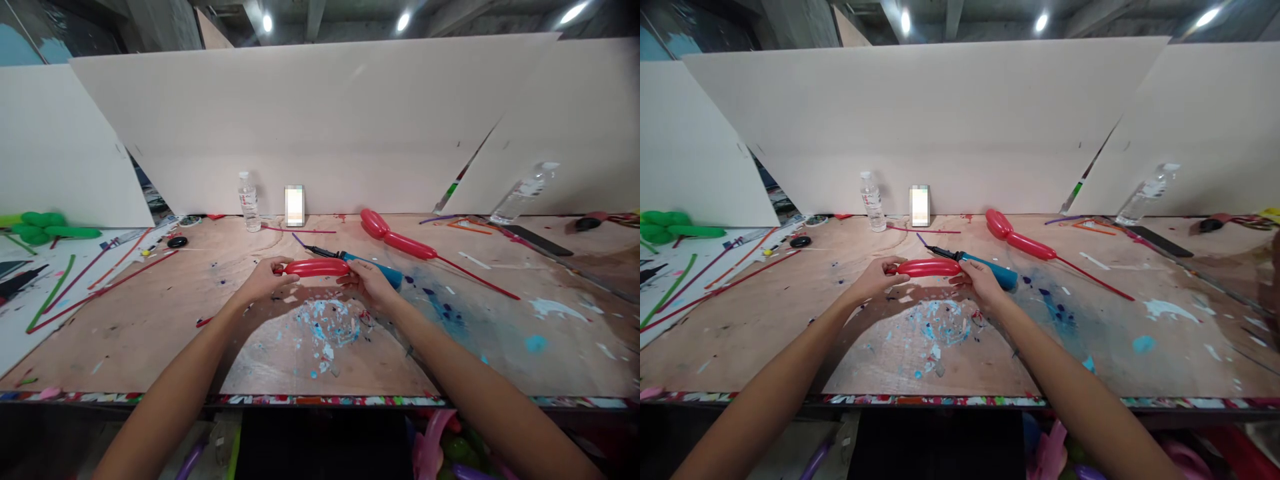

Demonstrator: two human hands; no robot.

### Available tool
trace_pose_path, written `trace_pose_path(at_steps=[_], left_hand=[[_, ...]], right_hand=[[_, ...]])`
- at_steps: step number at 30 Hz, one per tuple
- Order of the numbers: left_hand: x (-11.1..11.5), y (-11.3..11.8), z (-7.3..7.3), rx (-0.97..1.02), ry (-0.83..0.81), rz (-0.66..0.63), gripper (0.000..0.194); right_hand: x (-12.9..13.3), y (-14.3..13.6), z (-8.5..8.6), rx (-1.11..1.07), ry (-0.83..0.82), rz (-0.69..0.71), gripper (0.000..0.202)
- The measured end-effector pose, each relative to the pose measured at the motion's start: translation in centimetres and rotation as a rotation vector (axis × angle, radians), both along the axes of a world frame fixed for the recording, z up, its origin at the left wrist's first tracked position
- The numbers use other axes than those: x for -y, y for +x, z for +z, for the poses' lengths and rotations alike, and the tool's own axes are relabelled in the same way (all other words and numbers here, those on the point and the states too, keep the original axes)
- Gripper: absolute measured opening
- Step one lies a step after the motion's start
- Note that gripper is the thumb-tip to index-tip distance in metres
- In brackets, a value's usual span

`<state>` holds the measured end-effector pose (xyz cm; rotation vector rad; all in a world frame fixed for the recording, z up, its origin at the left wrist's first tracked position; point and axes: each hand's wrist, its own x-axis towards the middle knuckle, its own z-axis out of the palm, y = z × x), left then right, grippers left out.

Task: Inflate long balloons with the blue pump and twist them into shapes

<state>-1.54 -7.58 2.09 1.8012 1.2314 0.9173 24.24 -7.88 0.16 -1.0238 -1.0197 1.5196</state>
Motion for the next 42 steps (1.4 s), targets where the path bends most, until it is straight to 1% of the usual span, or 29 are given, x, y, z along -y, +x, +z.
trace_pose_path(at_steps=[3,7,12,18,23,26,27,29,31,33,35,37,39,42], left_hand=[[0.0,0.1,0.0,0.007,-0.014,-0.02,0.032],[0.1,0.2,0.1,-0.018,-0.013,-0.023,0.031],[0.1,0.1,0.2,-0.02,0.047,0.009,0.029],[-0.3,-0.1,-0.3,-0.032,0.097,0.076,0.024],[-0.5,-0.1,-0.4,-0.078,0.114,0.043,0.03],[0.1,0.4,-0.4,-0.076,0.097,0.009,0.026],[0.4,0.7,-0.5,-0.073,0.081,-0.002,0.026],[1.3,1.5,-0.9,-0.117,0.081,-0.038,0.028],[2.2,2.5,-1.5,-0.262,0.163,-0.126,0.032],[3.0,3.6,-2.1,-0.45,0.263,-0.212,0.037],[3.6,4.4,-2.5,-0.587,0.301,-0.237,0.045],[3.9,4.9,-2.7,-0.642,0.315,-0.219,0.051],[4.0,5.0,-2.6,-0.608,0.358,-0.219,0.057],[3.9,4.8,-2.5,-0.42,0.39,-0.273,0.064]], right_hand=[[0.0,0.0,0.2,0.007,-0.011,-0.022,0.019],[0.0,-0.1,0.2,0.015,-0.007,-0.012,0.019],[-0.1,0.0,0.1,0.016,0.004,-0.001,0.018],[-0.2,0.2,-0.5,0.027,0.005,0.085,0.021],[-0.2,0.1,-0.9,0.049,-0.001,0.158,0.024],[0.2,-0.1,-0.7,0.046,-0.032,0.17,0.024],[0.4,-0.3,-0.6,0.051,-0.038,0.19,0.025],[1.1,-0.8,-0.5,0.092,-0.033,0.29,0.03],[1.8,-1.6,-0.7,0.175,0.02,0.42,0.037],[2.3,-2.5,-1.1,0.255,0.088,0.49,0.04],[2.5,-3.2,-1.8,0.278,0.117,0.464,0.042],[2.3,-3.6,-2.3,0.272,0.106,0.387,0.043],[2.0,-3.6,-2.7,0.29,0.113,0.304,0.037],[1.8,-3.3,-2.6,0.346,0.183,0.213,0.022]])
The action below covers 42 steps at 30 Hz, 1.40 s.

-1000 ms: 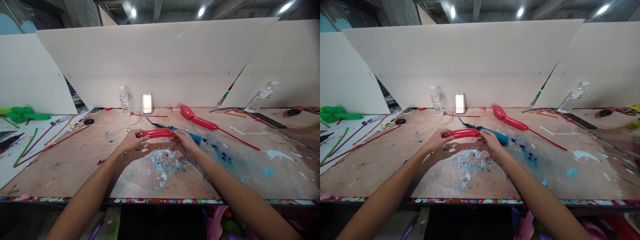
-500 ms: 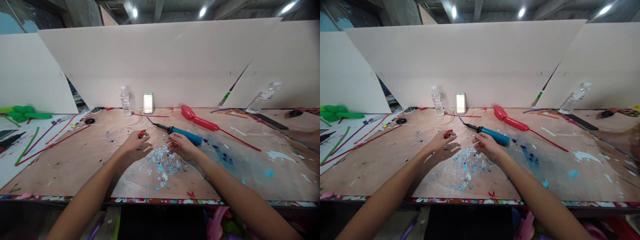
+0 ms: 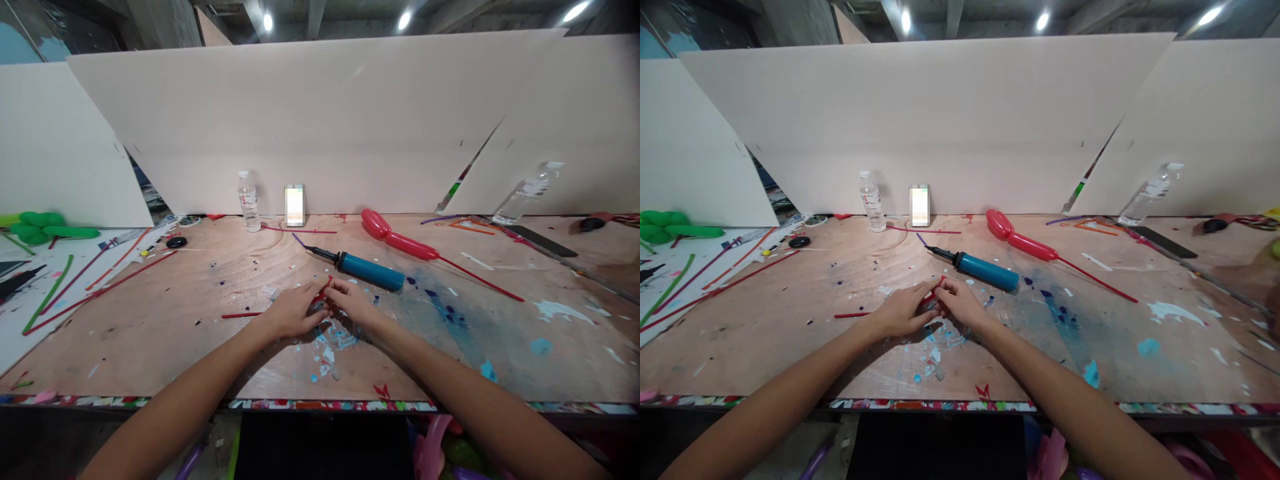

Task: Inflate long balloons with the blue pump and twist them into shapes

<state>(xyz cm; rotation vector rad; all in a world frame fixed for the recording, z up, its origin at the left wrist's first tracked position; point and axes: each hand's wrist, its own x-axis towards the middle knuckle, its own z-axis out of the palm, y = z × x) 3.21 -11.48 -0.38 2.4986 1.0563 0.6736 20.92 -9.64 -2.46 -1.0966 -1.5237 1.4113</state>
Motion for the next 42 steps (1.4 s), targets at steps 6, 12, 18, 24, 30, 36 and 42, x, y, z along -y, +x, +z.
trace_pose_path(at_steps=[6,12,18,24,30,36,42], left_hand=[[-0.4,0.6,0.0,0.453,-0.359,-0.078,0.041],[-1.1,1.0,-0.7,0.623,-0.563,-0.049,0.034],[-1.7,0.8,-0.8,0.712,-0.581,0.114,0.024],[-2.0,0.3,-0.1,0.719,-0.521,0.15,0.021],[-2.6,-0.4,0.6,0.781,-0.476,0.287,0.018],[-3.3,-1.3,0.1,1.049,-0.649,0.331,0.014],[-4.0,-2.2,0.2,1.036,-0.74,0.273,0.015]], right_hand=[[1.2,0.3,1.5,0.306,0.482,0.052,0.013],[2.1,-0.4,1.1,0.519,0.674,0.146,0.014],[2.0,-0.3,0.3,0.623,0.664,0.217,0.012],[2.1,-0.3,0.8,0.699,0.694,0.245,0.012],[-0.6,2.5,1.8,0.719,0.87,-0.143,0.028],[-4.0,7.5,2.0,1.151,0.702,-0.321,0.061],[-3.0,7.2,2.4,1.248,0.622,-0.251,0.073]])
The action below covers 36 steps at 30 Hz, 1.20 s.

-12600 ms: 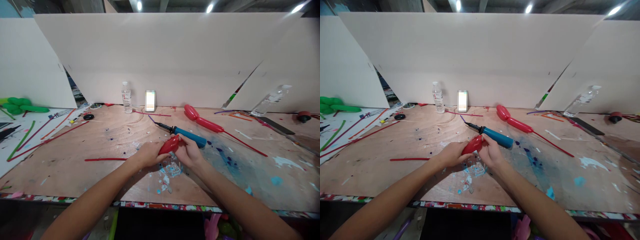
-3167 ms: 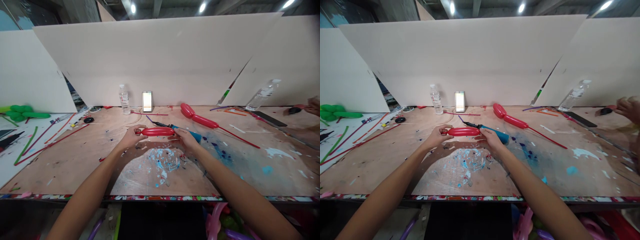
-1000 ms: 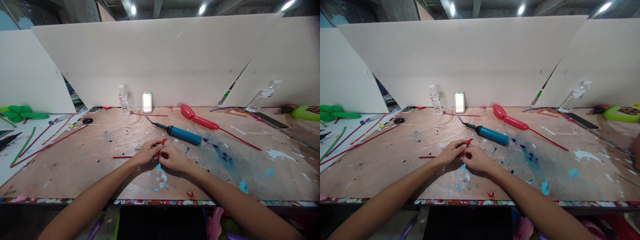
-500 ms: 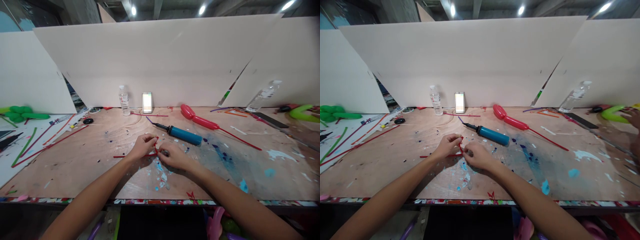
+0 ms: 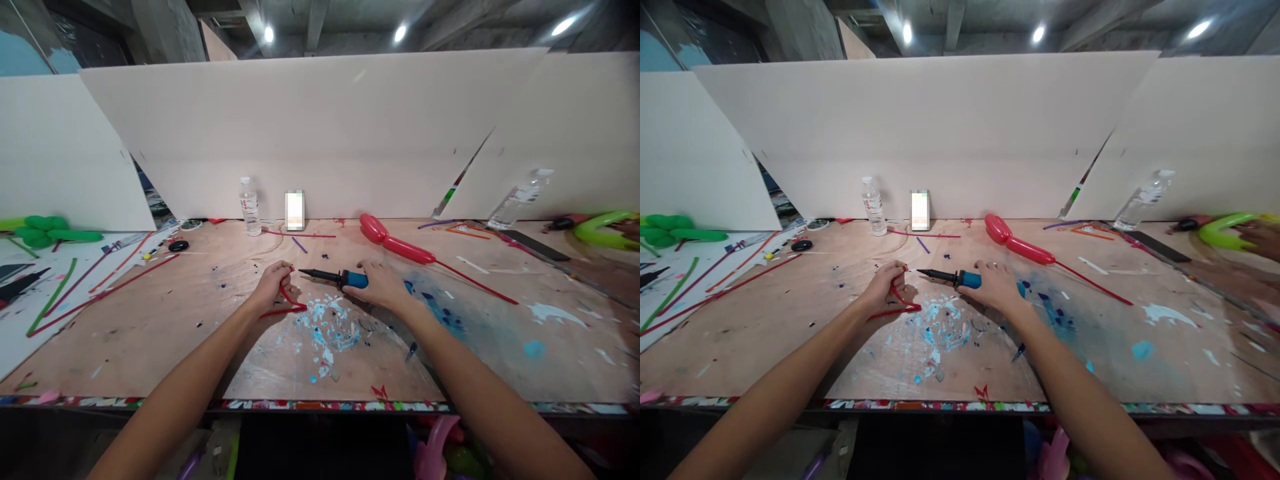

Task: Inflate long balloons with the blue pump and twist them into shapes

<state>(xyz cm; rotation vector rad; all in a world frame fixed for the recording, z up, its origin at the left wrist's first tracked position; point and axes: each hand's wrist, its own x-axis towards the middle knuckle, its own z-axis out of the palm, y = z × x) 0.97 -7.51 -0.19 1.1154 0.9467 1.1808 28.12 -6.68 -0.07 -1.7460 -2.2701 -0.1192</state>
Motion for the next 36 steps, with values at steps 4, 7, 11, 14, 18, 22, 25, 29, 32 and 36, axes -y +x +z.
trace_pose_path(at_steps=[4,7,11,14,18,22,25,29,32,36], left_hand=[[-0.4,-0.5,-0.1,-0.253,0.085,-0.003,0.029],[-0.6,-0.8,-0.4,-0.382,0.182,-0.01,0.037],[-0.8,-1.2,-0.2,-0.422,0.206,0.032,0.037],[-0.9,-1.5,0.1,-0.413,0.212,0.05,0.037],[-1.1,-1.8,0.3,-0.378,0.212,0.075,0.037],[-1.1,-1.9,0.2,-0.361,0.192,0.055,0.038],[-1.1,-1.9,0.2,-0.371,0.207,0.052,0.038],[-1.1,-1.8,0.1,-0.382,0.216,0.055,0.038],[-1.2,-1.8,0.1,-0.403,0.218,0.063,0.038],[-1.1,-1.8,0.3,-0.413,0.23,0.061,0.038]], right_hand=[[1.0,-1.4,0.4,0.008,-0.058,0.2,0.058],[1.3,-1.8,1.2,-0.076,-0.044,0.207,0.047],[1.4,-1.6,2.1,-0.188,0.059,0.217,0.042],[1.5,-1.7,2.1,-0.197,0.065,0.245,0.043],[1.5,-1.7,1.7,-0.19,0.049,0.243,0.042],[1.3,-1.5,1.7,-0.211,0.055,0.218,0.046],[1.4,-1.5,1.8,-0.216,0.059,0.223,0.046],[1.6,-1.6,1.9,-0.247,0.064,0.248,0.041],[1.6,-1.6,1.8,-0.254,0.065,0.255,0.039],[1.6,-1.6,1.8,-0.23,0.065,0.249,0.037]])
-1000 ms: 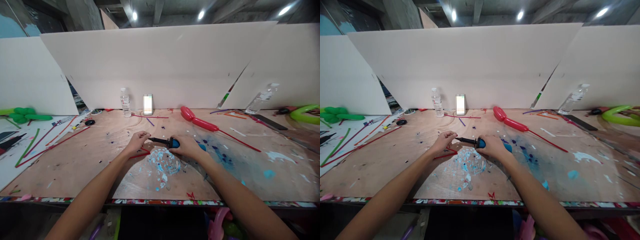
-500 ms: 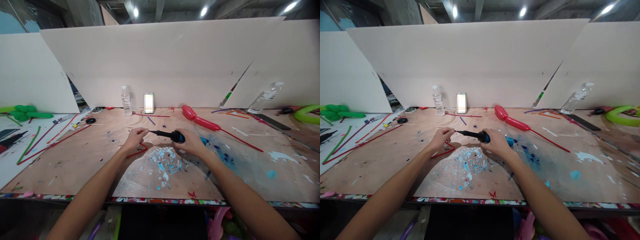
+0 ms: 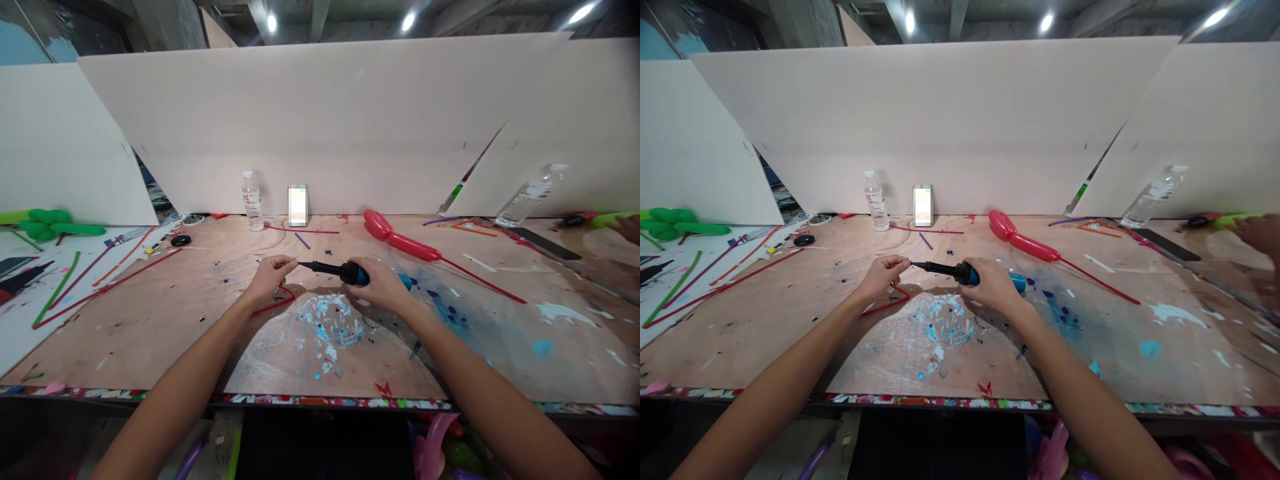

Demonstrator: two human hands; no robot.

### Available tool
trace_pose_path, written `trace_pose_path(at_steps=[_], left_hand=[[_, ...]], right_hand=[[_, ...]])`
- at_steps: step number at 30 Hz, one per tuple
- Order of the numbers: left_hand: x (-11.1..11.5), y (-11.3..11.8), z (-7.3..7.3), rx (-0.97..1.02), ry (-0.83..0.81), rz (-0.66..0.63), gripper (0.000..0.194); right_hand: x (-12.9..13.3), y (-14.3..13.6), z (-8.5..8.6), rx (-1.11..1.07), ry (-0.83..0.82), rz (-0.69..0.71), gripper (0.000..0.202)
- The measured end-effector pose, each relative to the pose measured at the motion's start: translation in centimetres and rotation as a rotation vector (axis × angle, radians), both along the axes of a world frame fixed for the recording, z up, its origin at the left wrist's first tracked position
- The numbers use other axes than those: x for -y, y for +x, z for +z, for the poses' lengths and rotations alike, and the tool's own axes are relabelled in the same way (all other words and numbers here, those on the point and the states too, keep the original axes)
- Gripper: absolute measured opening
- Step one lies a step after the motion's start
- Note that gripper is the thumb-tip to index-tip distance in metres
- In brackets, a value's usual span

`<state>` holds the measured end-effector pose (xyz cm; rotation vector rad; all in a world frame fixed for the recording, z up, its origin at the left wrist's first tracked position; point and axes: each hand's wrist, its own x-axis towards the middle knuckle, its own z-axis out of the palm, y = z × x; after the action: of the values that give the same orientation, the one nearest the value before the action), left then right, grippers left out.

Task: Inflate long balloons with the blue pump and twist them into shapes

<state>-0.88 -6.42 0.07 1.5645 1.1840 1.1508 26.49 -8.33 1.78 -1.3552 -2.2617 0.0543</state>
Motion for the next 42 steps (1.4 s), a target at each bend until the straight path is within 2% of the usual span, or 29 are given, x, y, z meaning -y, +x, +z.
trace_pose_path(at_steps=[5,14,28,42], left_hand=[[0.29,0.11,0.34,-0.016,0.017,0.006,0.037],[0.21,-0.02,0.34,-0.057,0.094,0.019,0.031],[0.04,-0.08,-0.01,-0.083,0.091,0.052,0.029],[-0.07,-0.19,-0.07,-0.052,0.06,0.014,0.025]], right_hand=[[0.12,-0.08,0.18,0.016,0.004,0.002,0.034],[0.03,-0.12,0.03,0.037,-0.01,-0.006,0.041],[-0.17,0.22,-0.05,0.048,-0.024,-0.005,0.039],[-0.1,0.09,0.07,0.048,-0.049,0.016,0.039]])
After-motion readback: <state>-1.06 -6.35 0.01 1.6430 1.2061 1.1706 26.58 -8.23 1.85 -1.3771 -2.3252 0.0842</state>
